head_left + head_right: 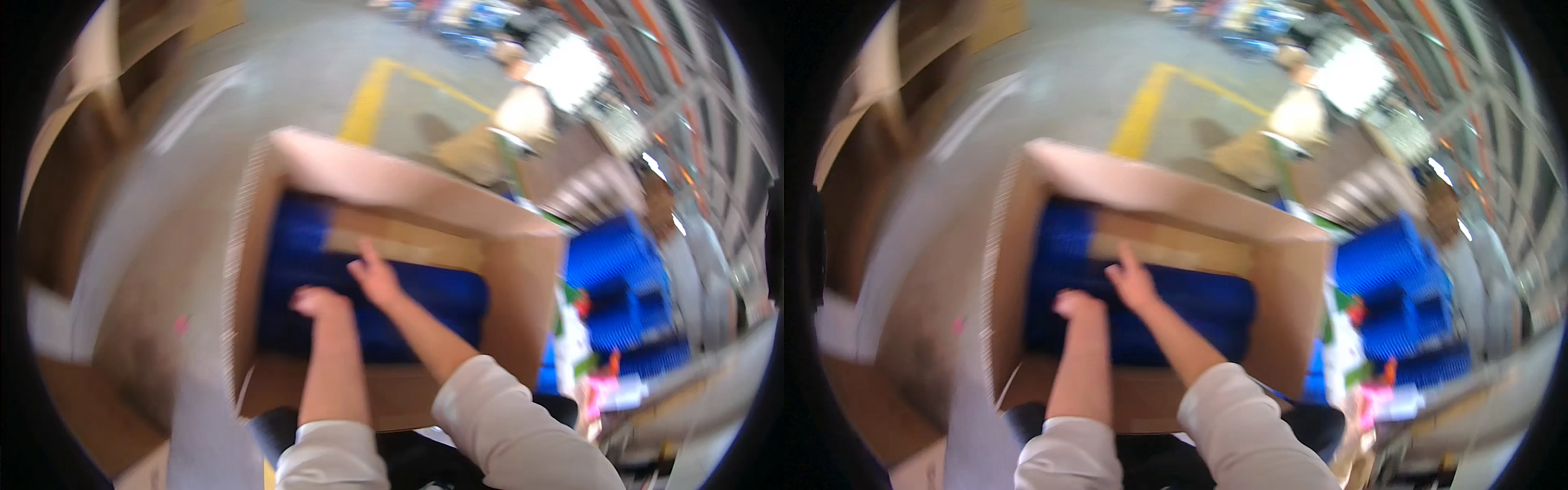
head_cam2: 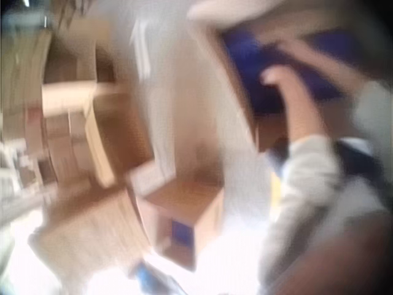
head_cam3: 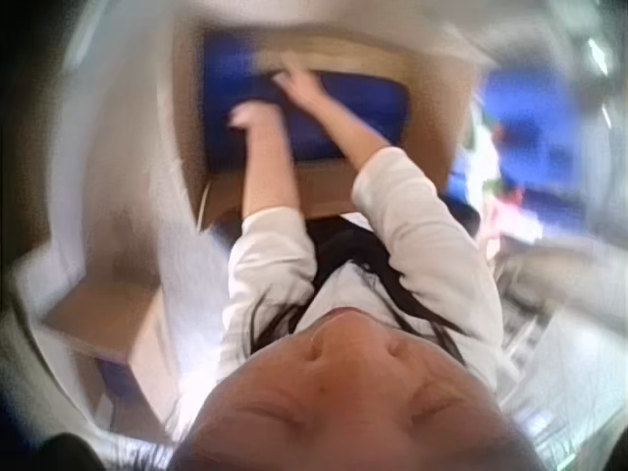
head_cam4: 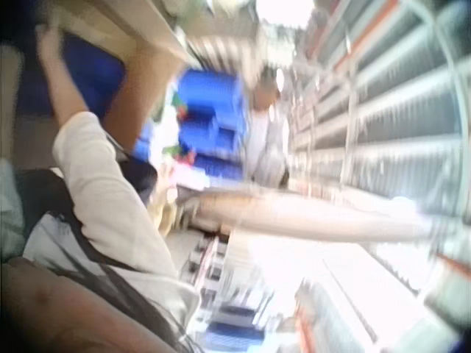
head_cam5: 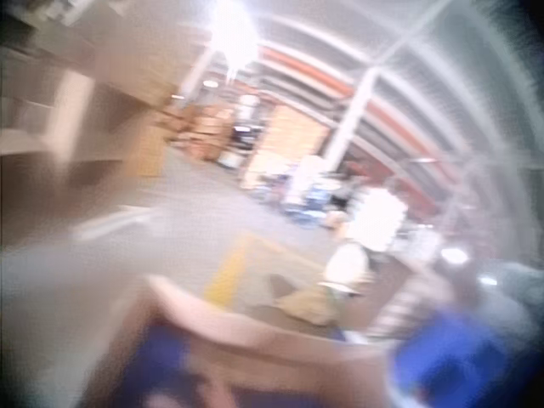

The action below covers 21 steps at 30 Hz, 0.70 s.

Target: The person repeatedly picks up stacks of blue plastic lids, separates them, and places them into a cardboard box. The person continues this process until the box is filled with the lids.

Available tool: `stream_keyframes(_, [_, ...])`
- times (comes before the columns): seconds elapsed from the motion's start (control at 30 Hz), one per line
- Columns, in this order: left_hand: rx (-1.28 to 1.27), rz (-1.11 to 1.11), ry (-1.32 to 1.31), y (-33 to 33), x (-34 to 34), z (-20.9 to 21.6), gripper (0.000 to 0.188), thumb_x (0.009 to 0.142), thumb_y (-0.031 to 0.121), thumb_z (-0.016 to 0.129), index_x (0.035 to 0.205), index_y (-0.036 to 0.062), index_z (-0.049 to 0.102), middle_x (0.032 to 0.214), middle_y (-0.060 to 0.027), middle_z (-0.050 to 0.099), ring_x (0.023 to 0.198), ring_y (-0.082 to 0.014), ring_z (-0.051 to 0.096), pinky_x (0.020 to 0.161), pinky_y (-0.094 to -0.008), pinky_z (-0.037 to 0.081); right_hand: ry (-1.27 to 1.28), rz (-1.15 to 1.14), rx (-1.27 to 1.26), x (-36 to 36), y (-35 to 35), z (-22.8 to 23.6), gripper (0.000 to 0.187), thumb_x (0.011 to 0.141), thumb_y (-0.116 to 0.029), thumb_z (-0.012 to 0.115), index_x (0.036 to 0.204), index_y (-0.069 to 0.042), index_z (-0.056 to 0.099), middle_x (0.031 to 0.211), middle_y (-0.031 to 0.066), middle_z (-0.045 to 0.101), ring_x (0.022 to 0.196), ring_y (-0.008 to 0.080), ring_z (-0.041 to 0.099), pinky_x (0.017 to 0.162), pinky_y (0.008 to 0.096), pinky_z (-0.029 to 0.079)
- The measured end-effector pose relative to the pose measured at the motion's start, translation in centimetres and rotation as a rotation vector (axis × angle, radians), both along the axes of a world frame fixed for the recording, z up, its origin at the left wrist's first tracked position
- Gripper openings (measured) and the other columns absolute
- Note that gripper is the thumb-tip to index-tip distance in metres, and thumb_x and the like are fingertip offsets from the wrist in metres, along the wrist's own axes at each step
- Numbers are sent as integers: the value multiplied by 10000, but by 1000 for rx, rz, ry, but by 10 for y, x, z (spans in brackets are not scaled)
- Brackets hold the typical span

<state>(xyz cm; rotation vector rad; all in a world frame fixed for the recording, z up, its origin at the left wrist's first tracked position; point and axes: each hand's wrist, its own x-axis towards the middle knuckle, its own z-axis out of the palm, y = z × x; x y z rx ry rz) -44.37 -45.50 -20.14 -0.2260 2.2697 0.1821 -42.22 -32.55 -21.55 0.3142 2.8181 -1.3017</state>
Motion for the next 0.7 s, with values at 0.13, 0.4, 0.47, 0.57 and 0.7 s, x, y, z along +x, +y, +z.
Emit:
stream_keyframes(0.13, [138,457,310,24,-1,8,459,944,307,544,1328,61,493,1380,-123,492,1242,-273,496,1000,-405,434,254,53,113,69,67,35,591,943,-220,604,1457,-45,371,1442,181,459,1291,292,489,1066,367,385])
stream_keyframes(0.4, [969,1524,958,105,33,-8,379,949,207,560,1255,-8,494,1282,-207,536,1101,-361,563,951,-421,474,265,-425,-32,310,213,146,481,977,-185,541,1428,-54,434,1365,119,533,1237,194,519,1031,327,416])
stream_keyframes(0.47, [1113,1294,1052,110,42,9,390,983,189,513,1305,-21,446,1325,-184,485,1171,-314,508,1008,-389,420,372,-586,-138,365,258,135,454,970,-153,547,1399,-28,461,1323,97,555,1179,175,544,1001,313,423])
stream_keyframes(0.57, [1390,914,1101,127,69,53,375,1013,191,457,1326,-12,419,1329,-139,457,1199,-264,467,1026,-371,383,685,-967,-371,430,299,153,382,982,-240,548,1314,-51,538,1259,78,592,1106,186,577,900,328,465])
stream_keyframes(0.7, [1722,458,806,182,151,131,368,1015,231,449,1325,34,427,1255,-115,509,1106,-218,511,988,-367,413,1055,-1353,-532,487,388,166,563,945,-463,572,1362,-106,448,1328,99,510,1241,247,485,1008,426,388])
